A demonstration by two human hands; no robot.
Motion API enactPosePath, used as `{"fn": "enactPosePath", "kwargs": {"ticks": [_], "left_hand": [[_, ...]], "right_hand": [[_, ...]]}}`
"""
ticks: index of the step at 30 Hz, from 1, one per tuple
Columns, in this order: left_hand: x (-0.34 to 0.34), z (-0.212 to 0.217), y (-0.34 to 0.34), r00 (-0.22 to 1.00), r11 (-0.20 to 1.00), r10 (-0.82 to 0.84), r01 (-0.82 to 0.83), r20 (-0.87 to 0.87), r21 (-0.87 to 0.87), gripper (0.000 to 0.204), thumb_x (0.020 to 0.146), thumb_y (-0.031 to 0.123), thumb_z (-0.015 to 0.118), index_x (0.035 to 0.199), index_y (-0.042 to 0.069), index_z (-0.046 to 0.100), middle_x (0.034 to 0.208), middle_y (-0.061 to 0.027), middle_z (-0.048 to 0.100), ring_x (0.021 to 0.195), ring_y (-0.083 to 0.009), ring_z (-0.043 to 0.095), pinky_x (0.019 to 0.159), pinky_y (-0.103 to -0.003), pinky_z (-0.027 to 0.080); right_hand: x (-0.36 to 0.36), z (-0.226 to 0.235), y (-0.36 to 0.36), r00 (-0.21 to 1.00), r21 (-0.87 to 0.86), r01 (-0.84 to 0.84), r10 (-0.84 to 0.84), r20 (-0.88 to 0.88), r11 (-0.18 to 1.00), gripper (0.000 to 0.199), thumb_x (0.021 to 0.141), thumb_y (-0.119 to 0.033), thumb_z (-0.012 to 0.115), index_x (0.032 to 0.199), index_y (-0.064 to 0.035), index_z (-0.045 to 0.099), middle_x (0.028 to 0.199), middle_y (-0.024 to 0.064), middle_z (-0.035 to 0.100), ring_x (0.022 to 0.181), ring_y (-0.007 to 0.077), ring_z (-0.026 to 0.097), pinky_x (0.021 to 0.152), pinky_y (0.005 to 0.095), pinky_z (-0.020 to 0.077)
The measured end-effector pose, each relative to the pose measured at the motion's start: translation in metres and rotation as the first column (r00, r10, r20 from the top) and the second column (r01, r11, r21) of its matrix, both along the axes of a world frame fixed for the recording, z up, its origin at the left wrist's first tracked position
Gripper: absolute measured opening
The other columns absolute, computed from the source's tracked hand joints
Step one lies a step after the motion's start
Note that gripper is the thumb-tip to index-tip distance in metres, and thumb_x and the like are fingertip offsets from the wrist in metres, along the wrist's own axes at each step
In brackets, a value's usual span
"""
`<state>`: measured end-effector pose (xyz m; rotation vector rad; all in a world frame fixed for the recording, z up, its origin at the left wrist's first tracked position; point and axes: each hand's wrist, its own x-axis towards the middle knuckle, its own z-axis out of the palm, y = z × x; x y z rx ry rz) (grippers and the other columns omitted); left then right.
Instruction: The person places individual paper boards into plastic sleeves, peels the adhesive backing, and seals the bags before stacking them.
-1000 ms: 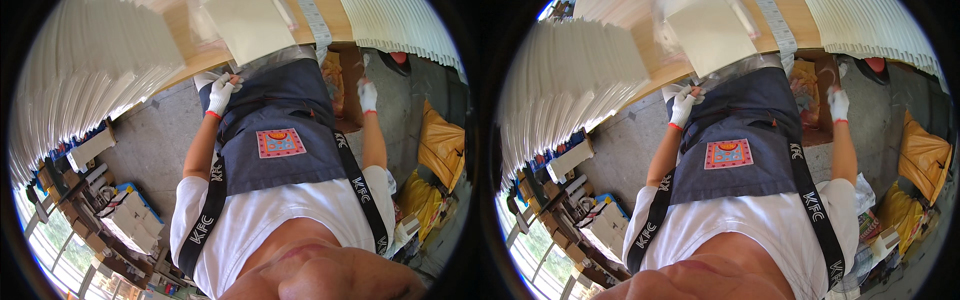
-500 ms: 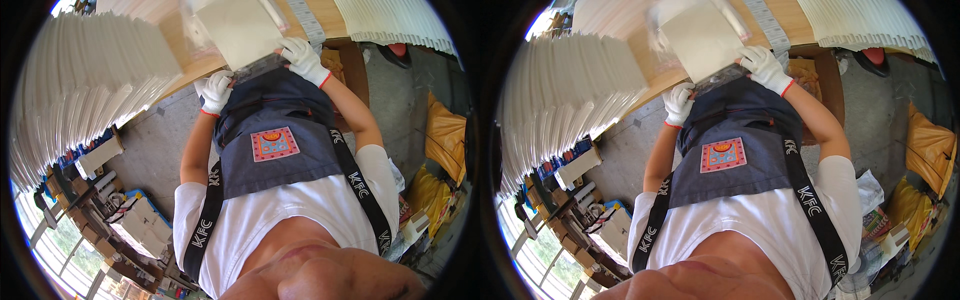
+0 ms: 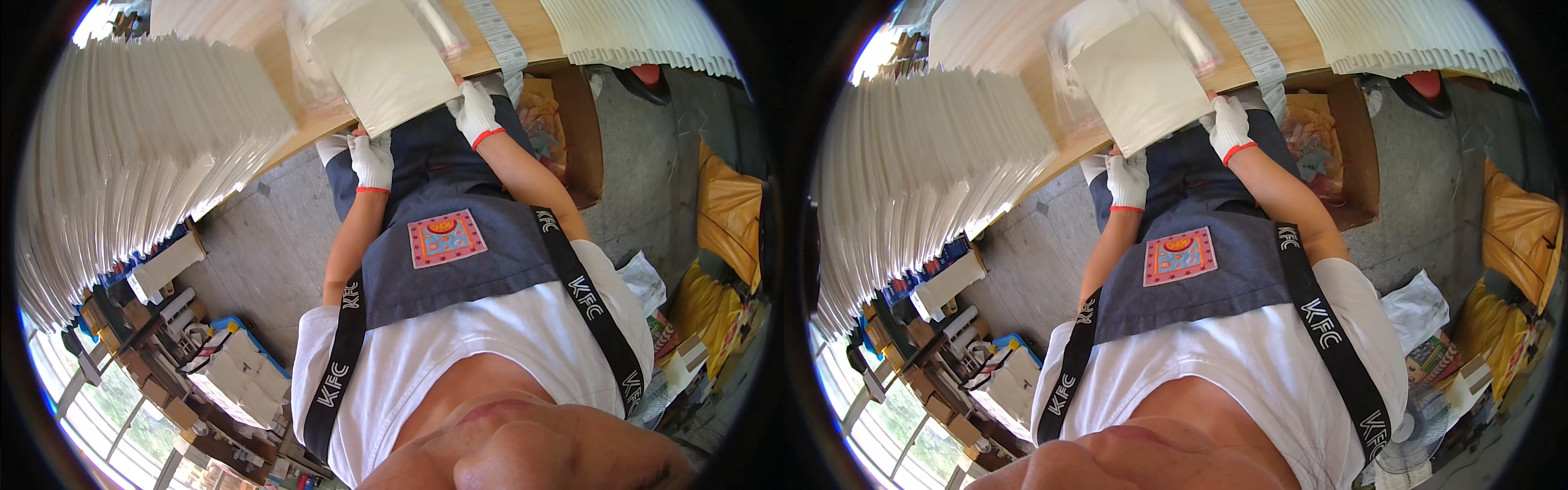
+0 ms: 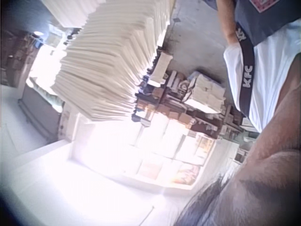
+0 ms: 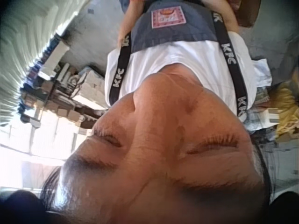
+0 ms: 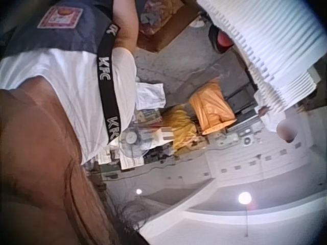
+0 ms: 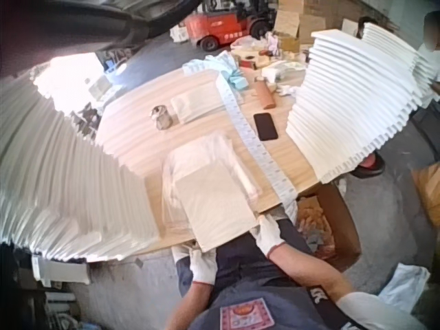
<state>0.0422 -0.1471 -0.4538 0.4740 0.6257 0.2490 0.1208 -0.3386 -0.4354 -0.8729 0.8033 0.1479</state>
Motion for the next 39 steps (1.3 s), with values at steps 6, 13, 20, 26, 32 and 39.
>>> {"fn": "enactPosePath", "kwargs": {"ticks": [6,13,20,26,32,39], "left_hand": [[-0.004,-0.030,0.019,0.984,0.909,-0.056,0.119,0.166,-0.399,0.022,0.091,0.000,0.038,0.109,0.000,0.051,0.096,-0.0094,0.060,0.078,-0.0176,0.059,0.065,-0.027,0.055],[-0.007,-0.023,-0.035,0.848,0.873,-0.447,0.344,-0.286,-0.345,0.023,0.091,0.007,0.039,0.111,0.001,0.049,0.107,-0.0182,0.057,0.075,-0.0227,0.056,0.072,-0.038,0.052],[0.043,0.029,-0.123,0.443,0.450,-0.872,0.893,-0.209,0.016,0.042,0.088,0.028,0.059,0.123,0.009,0.046,0.121,-0.0118,0.054,0.068,-0.0186,0.055,0.071,-0.040,0.052],[0.063,0.048,-0.184,0.362,0.386,-0.909,0.919,-0.205,-0.087,0.013,0.088,0.012,0.051,0.098,0.005,0.052,0.067,0.0005,0.044,0.051,-0.0102,0.040,0.051,-0.031,0.044],[0.071,0.045,-0.180,0.237,0.262,-0.900,0.965,-0.366,-0.018,0.017,0.084,0.011,0.047,0.099,0.005,0.054,0.067,0.0002,0.045,0.044,-0.0107,0.042,0.051,-0.033,0.051],[0.035,0.033,-0.086,0.297,0.288,-0.940,0.955,-0.170,0.076,0.049,0.089,0.030,0.056,0.128,0.004,0.039,0.120,-0.0171,0.053,0.063,-0.0151,0.059,0.069,-0.035,0.055]], "right_hand": [[-0.006,0.007,-0.042,0.999,-0.193,0.029,-0.023,0.034,0.981,0.015,0.088,-0.017,0.052,0.101,-0.0097,0.055,0.075,0.0042,0.056,0.056,0.0123,0.053,0.043,0.0261,0.0463],[0.025,-0.046,-0.176,0.811,-0.826,-0.491,0.492,-0.317,0.276,0.025,0.078,-0.006,0.049,0.100,0.0026,0.052,0.090,0.0107,0.062,0.087,0.0153,0.060,0.076,0.0250,0.0433],[-0.018,0.048,-0.189,0.697,-0.591,-0.462,0.683,0.218,0.661,0.022,0.075,0.006,0.044,0.092,0.0027,0.057,0.104,0.0067,0.059,0.084,0.0092,0.056,0.073,0.0222,0.0432],[-0.044,0.114,-0.178,0.439,-0.935,0.270,0.893,-0.095,-0.232,0.015,0.064,-0.013,0.070,0.068,-0.0079,0.056,0.072,0.0039,0.055,0.081,0.0213,0.056,0.088,0.0415,0.0381],[-0.020,0.148,-0.156,0.340,-0.909,0.379,0.940,-0.040,-0.176,0.017,0.060,-0.013,0.071,0.069,-0.0084,0.056,0.092,0.0028,0.059,0.097,0.0239,0.055,0.101,0.0467,0.0327],[0.123,0.115,-0.049,0.342,-0.865,-0.412,0.929,0.143,0.286,0.019,0.080,-0.019,0.058,0.090,-0.0041,0.063,0.091,0.0092,0.064,0.088,0.0232,0.061,0.082,0.0330,0.0442]]}}
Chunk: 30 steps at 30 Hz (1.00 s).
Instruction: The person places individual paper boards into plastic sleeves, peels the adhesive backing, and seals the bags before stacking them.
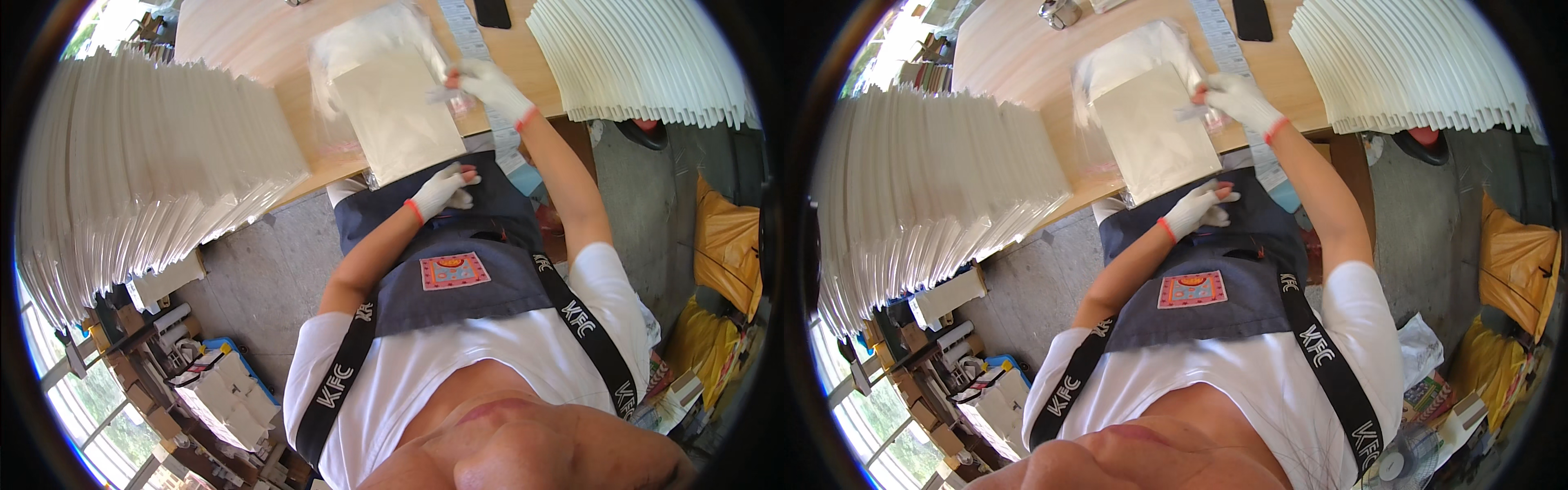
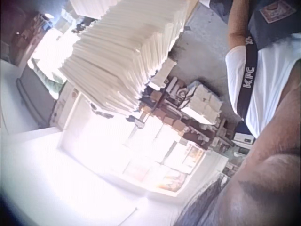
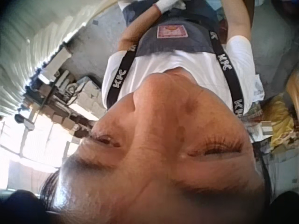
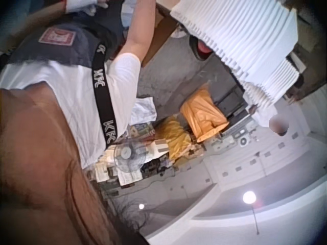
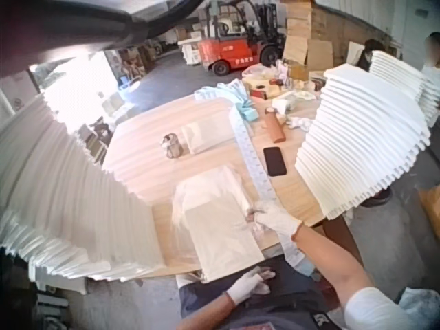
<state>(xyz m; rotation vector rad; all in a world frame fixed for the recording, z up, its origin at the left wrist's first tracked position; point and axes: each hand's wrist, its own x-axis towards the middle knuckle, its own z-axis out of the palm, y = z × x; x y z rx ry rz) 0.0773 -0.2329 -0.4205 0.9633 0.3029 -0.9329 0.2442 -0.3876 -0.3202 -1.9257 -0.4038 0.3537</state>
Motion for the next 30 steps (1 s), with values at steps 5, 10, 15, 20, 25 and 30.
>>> {"fn": "enactPosePath", "kwargs": {"ticks": [5,10,15,20,25,30], "left_hand": [[-0.042,-0.008,0.075,0.805,0.830,0.553,-0.556,-0.218,0.053,0.039,0.089,0.025,0.056,0.122,0.010,0.042,0.115,-0.0173,0.058,0.064,-0.0147,0.058,0.068,-0.042,0.055],[-0.044,-0.001,0.096,0.535,0.536,0.844,-0.843,-0.039,0.046,0.014,0.087,0.019,0.061,0.096,0.012,0.053,0.069,0.0007,0.057,0.048,-0.0124,0.053,0.060,-0.038,0.055],[-0.030,0.051,0.104,0.615,0.619,0.778,-0.785,0.129,0.008,0.012,0.088,0.013,0.059,0.096,0.006,0.055,0.068,0.0005,0.053,0.048,-0.0107,0.053,0.060,-0.033,0.054],[-0.002,0.128,0.096,0.549,0.643,0.663,-0.765,0.509,-0.013,0.021,0.087,0.011,0.059,0.104,0.000,0.054,0.075,-0.0023,0.059,0.055,-0.0089,0.056,0.060,-0.025,0.052],[-0.026,0.250,0.109,0.528,0.706,0.091,-0.632,0.844,0.319,0.021,0.083,0.014,0.065,0.097,-0.001,0.059,0.069,-0.0037,0.060,0.056,-0.0087,0.056,0.056,-0.024,0.045],[-0.093,0.363,0.154,0.033,0.499,-0.195,-0.857,0.980,0.128,0.024,0.079,0.015,0.068,0.096,0.000,0.061,0.075,-0.0078,0.065,0.062,-0.0127,0.060,0.055,-0.026,0.045]], "right_hand": [[0.080,-0.032,0.071,0.997,-0.303,-0.047,0.061,0.036,0.952,0.026,0.077,-0.028,0.062,0.093,-0.0079,0.065,0.087,0.0079,0.065,0.085,0.0211,0.059,0.078,0.0310,0.0439],[0.071,-0.045,0.097,0.841,-0.530,0.318,0.025,0.541,0.786,0.036,0.074,-0.034,0.066,0.100,-0.0083,0.064,0.099,0.0110,0.063,0.095,0.0314,0.058,0.081,0.0368,0.0443],[0.028,-0.016,0.050,0.840,-0.071,0.347,-0.276,0.467,0.935,0.040,0.079,-0.044,0.063,0.091,-0.0061,0.059,0.086,0.0108,0.062,0.087,0.0244,0.061,0.079,0.0352,0.0454],[-0.057,0.009,-0.011,0.928,-0.309,0.023,-0.135,-0.346,0.951,0.039,0.086,-0.040,0.059,0.104,-0.0058,0.059,0.070,0.0088,0.063,0.059,0.0219,0.061,0.056,0.0346,0.0463],[-0.096,0.023,0.013,0.817,0.488,0.456,-0.132,-0.562,0.745,0.033,0.092,-0.029,0.053,0.110,-0.0014,0.056,0.079,0.0004,0.061,0.069,0.0063,0.055,0.056,0.0217,0.0433],[-0.058,0.143,0.063,0.990,0.624,-0.118,0.144,0.008,0.773,0.029,0.093,-0.029,0.051,0.105,-0.0029,0.053,0.090,0.0003,0.054,0.078,0.0098,0.052,0.066,0.0248,0.0412]]}}
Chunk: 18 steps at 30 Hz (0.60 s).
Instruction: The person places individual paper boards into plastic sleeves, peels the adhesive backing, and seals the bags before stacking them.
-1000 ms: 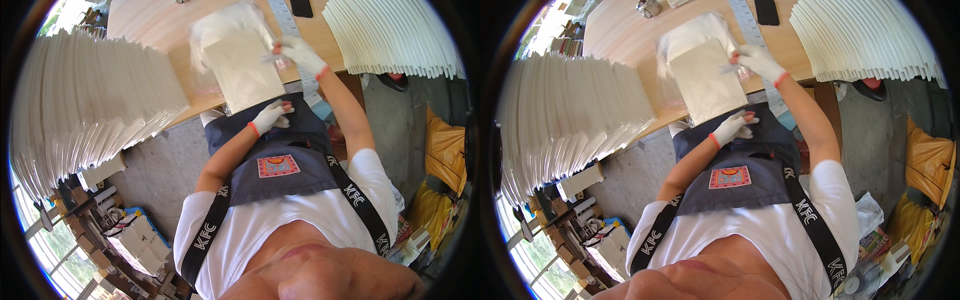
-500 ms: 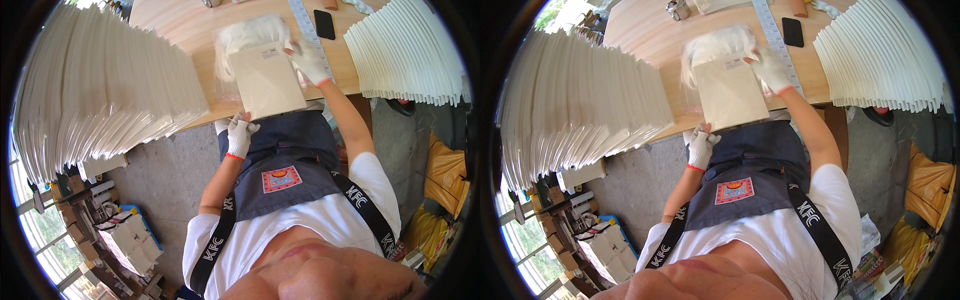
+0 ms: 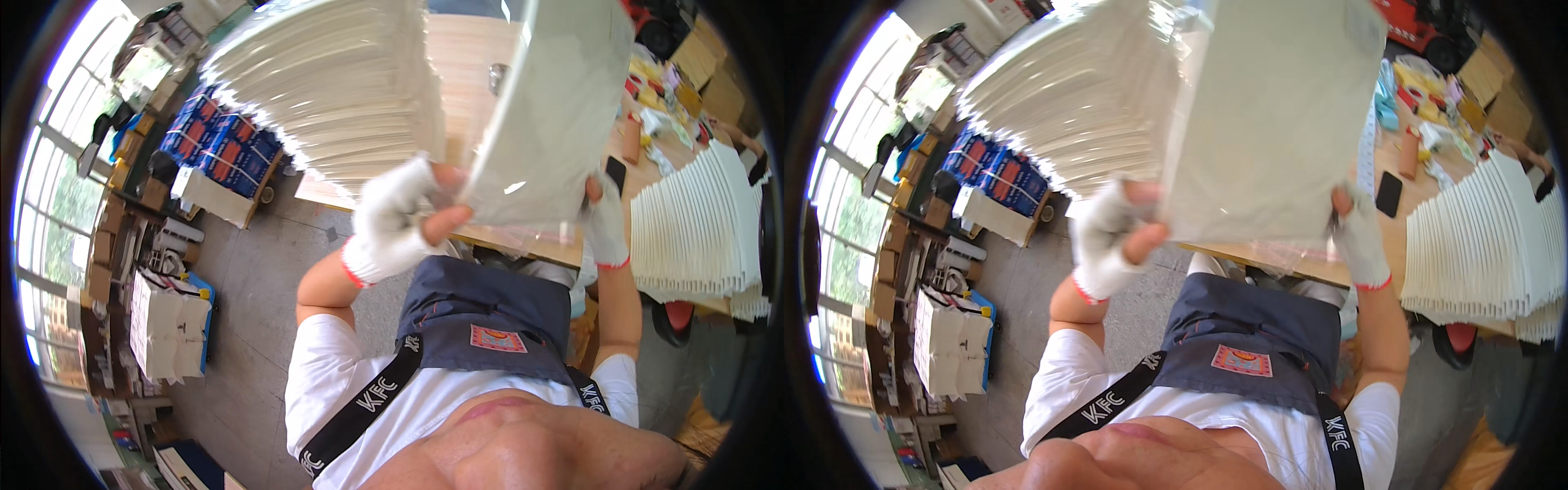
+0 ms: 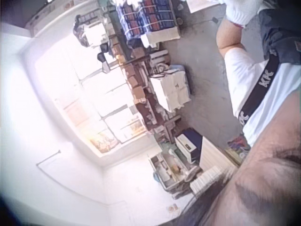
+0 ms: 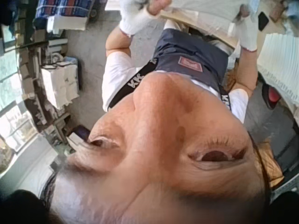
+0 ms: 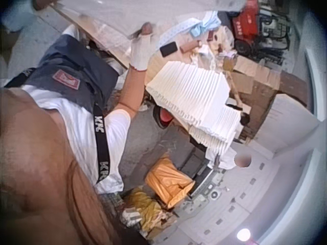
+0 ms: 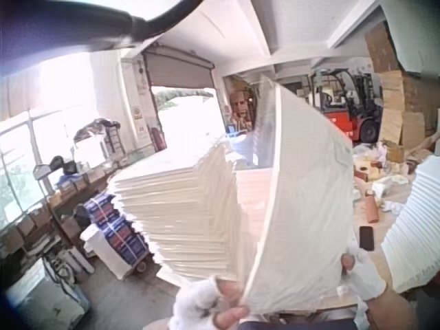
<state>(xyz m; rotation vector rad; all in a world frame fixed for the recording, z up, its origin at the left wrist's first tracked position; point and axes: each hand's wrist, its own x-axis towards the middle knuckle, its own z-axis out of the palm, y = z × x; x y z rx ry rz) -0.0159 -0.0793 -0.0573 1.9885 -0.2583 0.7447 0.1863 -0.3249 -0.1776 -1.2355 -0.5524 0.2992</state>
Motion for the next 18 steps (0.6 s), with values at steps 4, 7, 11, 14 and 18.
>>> {"fn": "enactPosePath", "kwargs": {"ticks": [4,7,11,14,18], "left_hand": [[-0.016,0.079,0.051,0.871,0.953,0.298,-0.298,0.390,-0.062,0.027,0.085,0.021,0.059,0.101,-0.001,0.060,0.083,-0.0077,0.063,0.068,-0.0139,0.060,0.062,-0.025,0.046],[0.005,0.147,0.119,0.790,0.926,0.368,-0.358,0.490,-0.118,0.032,0.088,0.023,0.054,0.107,-0.003,0.057,0.096,-0.0120,0.060,0.080,-0.0188,0.063,0.077,-0.025,0.052],[-0.009,0.158,0.238,0.588,0.475,0.780,-0.779,0.214,0.409,0.052,0.089,0.046,0.044,0.117,0.004,0.059,0.109,-0.0141,0.063,0.102,-0.0233,0.059,0.087,-0.032,0.044],[-0.005,0.122,0.218,0.604,0.602,0.794,-0.766,-0.066,0.227,0.055,0.090,0.049,0.038,0.124,0.009,0.053,0.125,-0.0128,0.055,0.115,-0.0236,0.051,0.097,-0.034,0.037],[0.012,0.028,0.195,0.738,0.719,0.611,-0.368,0.286,-0.589,0.037,0.094,0.019,0.043,0.126,0.003,0.047,0.119,-0.0098,0.053,0.104,-0.0176,0.052,0.087,-0.029,0.044]], "right_hand": [[0.033,0.149,0.104,0.874,-0.138,-0.044,0.105,0.474,0.990,0.027,0.092,-0.031,0.050,0.096,-0.0048,0.057,0.081,0.0027,0.058,0.070,0.0128,0.055,0.061,0.0265,0.0449],[0.070,0.218,0.181,0.786,-0.078,-0.409,0.395,0.476,0.909,0.027,0.091,-0.031,0.049,0.085,-0.0065,0.061,0.070,0.0042,0.060,0.062,0.0169,0.058,0.056,0.0290,0.0466],[0.021,0.263,0.232,0.833,-0.419,-0.274,0.431,0.346,0.866,0.032,0.085,-0.034,0.055,0.065,-0.0101,0.049,0.051,-0.0032,0.040,0.042,0.0069,0.033,0.037,0.0246,0.0243],[0.006,0.246,0.216,0.821,-0.370,-0.116,0.299,0.486,0.922,0.031,0.084,-0.034,0.055,0.067,-0.0092,0.050,0.054,-0.0010,0.044,0.042,0.0070,0.035,0.038,0.0233,0.0252],[0.015,0.215,0.158,0.869,-0.172,-0.197,0.253,0.425,0.965,0.038,0.093,-0.042,0.047,0.082,-0.0078,0.058,0.069,0.0021,0.058,0.055,0.0097,0.051,0.049,0.0249,0.0414]]}}
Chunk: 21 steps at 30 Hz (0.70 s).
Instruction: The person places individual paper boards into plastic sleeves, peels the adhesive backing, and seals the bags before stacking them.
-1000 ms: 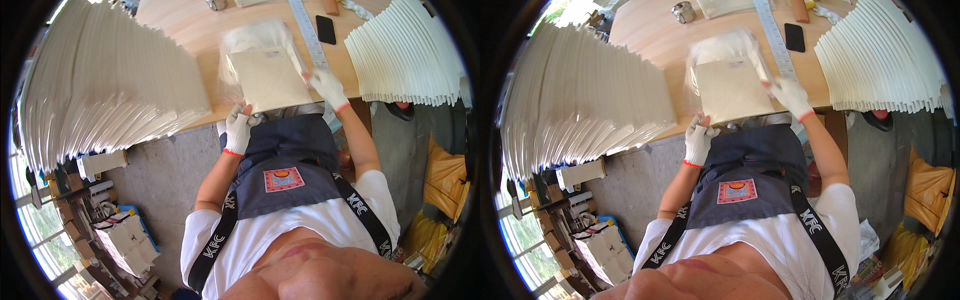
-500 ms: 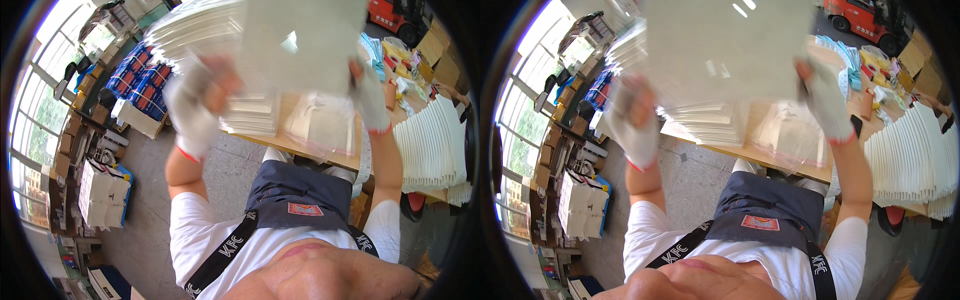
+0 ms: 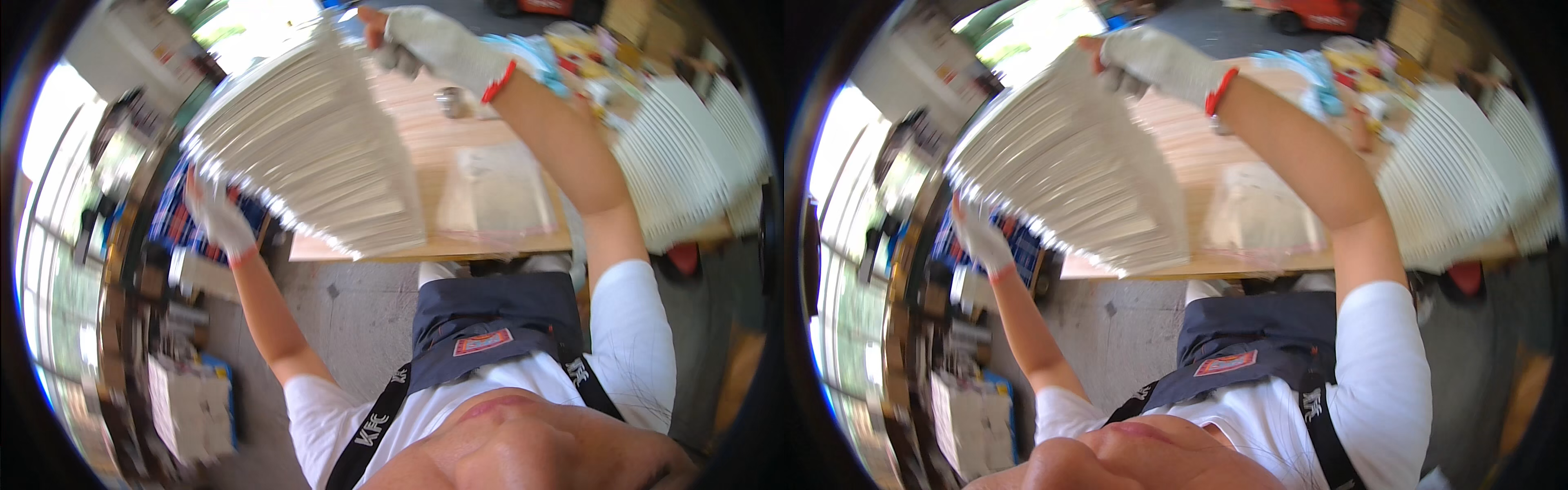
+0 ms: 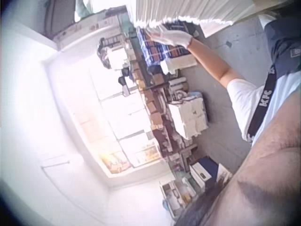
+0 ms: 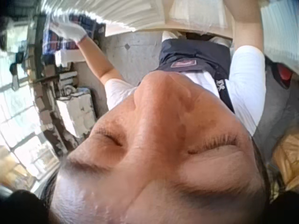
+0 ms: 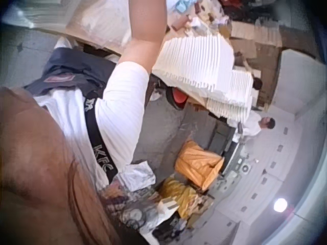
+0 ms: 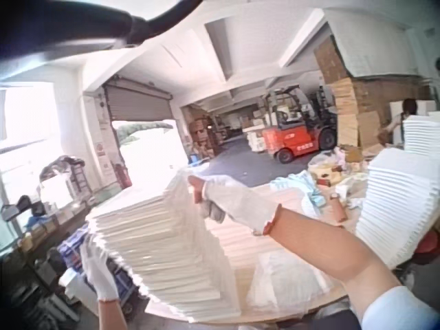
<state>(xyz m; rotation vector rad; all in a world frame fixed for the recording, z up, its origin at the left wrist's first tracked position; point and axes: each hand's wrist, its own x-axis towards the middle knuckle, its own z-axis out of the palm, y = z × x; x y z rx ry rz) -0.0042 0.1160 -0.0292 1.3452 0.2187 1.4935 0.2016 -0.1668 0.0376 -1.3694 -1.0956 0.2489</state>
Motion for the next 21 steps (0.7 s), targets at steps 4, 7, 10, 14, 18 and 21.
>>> {"fn": "enactPosePath", "kwargs": {"ticks": [4,7,10,14,18,21], "left_hand": [[-0.022,-0.178,0.039,0.994,0.997,0.073,-0.075,-0.086,-0.027,0.044,0.094,0.019,0.045,0.129,-0.007,0.037,0.134,-0.0194,0.042,0.119,-0.0285,0.045,0.103,-0.041,0.035],[-0.047,-0.329,0.001,0.950,0.985,-0.065,0.013,-0.305,-0.170,0.036,0.095,0.018,0.046,0.121,-0.005,0.049,0.125,-0.0168,0.050,0.109,-0.0244,0.050,0.097,-0.035,0.039],[-0.075,-0.421,-0.067,0.619,0.974,-0.108,-0.091,-0.778,-0.209,0.029,0.090,0.005,0.043,0.114,-0.007,0.054,0.113,-0.0170,0.057,0.103,-0.0219,0.053,0.094,-0.034,0.041],[-0.052,-0.418,-0.146,0.490,0.947,-0.190,0.319,-0.851,-0.028,0.026,0.082,-0.001,0.047,0.105,0.000,0.059,0.102,-0.0133,0.062,0.094,-0.0233,0.058,0.085,-0.034,0.045],[0.000,-0.388,-0.172,0.550,0.761,-0.064,0.566,-0.832,0.316,0.020,0.079,-0.001,0.054,0.097,0.002,0.062,0.095,-0.0138,0.063,0.089,-0.0298,0.059,0.080,-0.037,0.046],[0.018,-0.366,-0.180,0.635,0.679,-0.075,0.597,-0.769,0.427,0.019,0.076,-0.001,0.057,0.093,0.003,0.063,0.090,-0.0140,0.063,0.086,-0.0320,0.059,0.078,-0.039,0.047]], "right_hand": [[-0.044,-0.052,-0.110,0.999,-0.021,-0.008,0.007,-0.049,1.000,0.037,0.092,-0.040,0.047,0.083,-0.0065,0.059,0.066,0.0025,0.060,0.054,0.0074,0.053,0.050,0.0212,0.0423],[-0.060,-0.090,-0.205,0.923,0.043,0.365,-0.367,0.115,0.930,0.026,0.093,-0.029,0.050,0.087,-0.0060,0.060,0.074,0.0019,0.061,0.058,0.0070,0.054,0.051,0.0200,0.0426],[-0.070,-0.094,-0.310,0.575,0.172,0.768,-0.783,0.236,0.616,0.019,0.093,-0.022,0.049,0.089,-0.0060,0.059,0.079,0.0004,0.059,0.062,0.0062,0.055,0.053,0.0192,0.0423],[-0.048,-0.083,-0.459,-0.120,0.187,0.978,-0.982,0.146,-0.092,0.025,0.091,-0.027,0.049,0.081,-0.0074,0.061,0.058,0.0015,0.053,0.044,0.0108,0.044,0.042,0.0255,0.0357],[-0.027,-0.098,-0.560,-0.063,-0.413,0.907,-0.996,0.065,-0.084,0.035,0.083,-0.040,0.059,0.088,-0.0064,0.065,0.064,-0.0036,0.052,0.053,0.0046,0.041,0.044,0.0206,0.0314],[-0.018,-0.097,-0.540,0.038,-0.458,0.889,-0.998,0.052,0.010,0.032,0.085,-0.037,0.058,0.094,-0.0061,0.064,0.067,-0.0035,0.050,0.053,0.0050,0.037,0.045,0.0196,0.0278]]}}
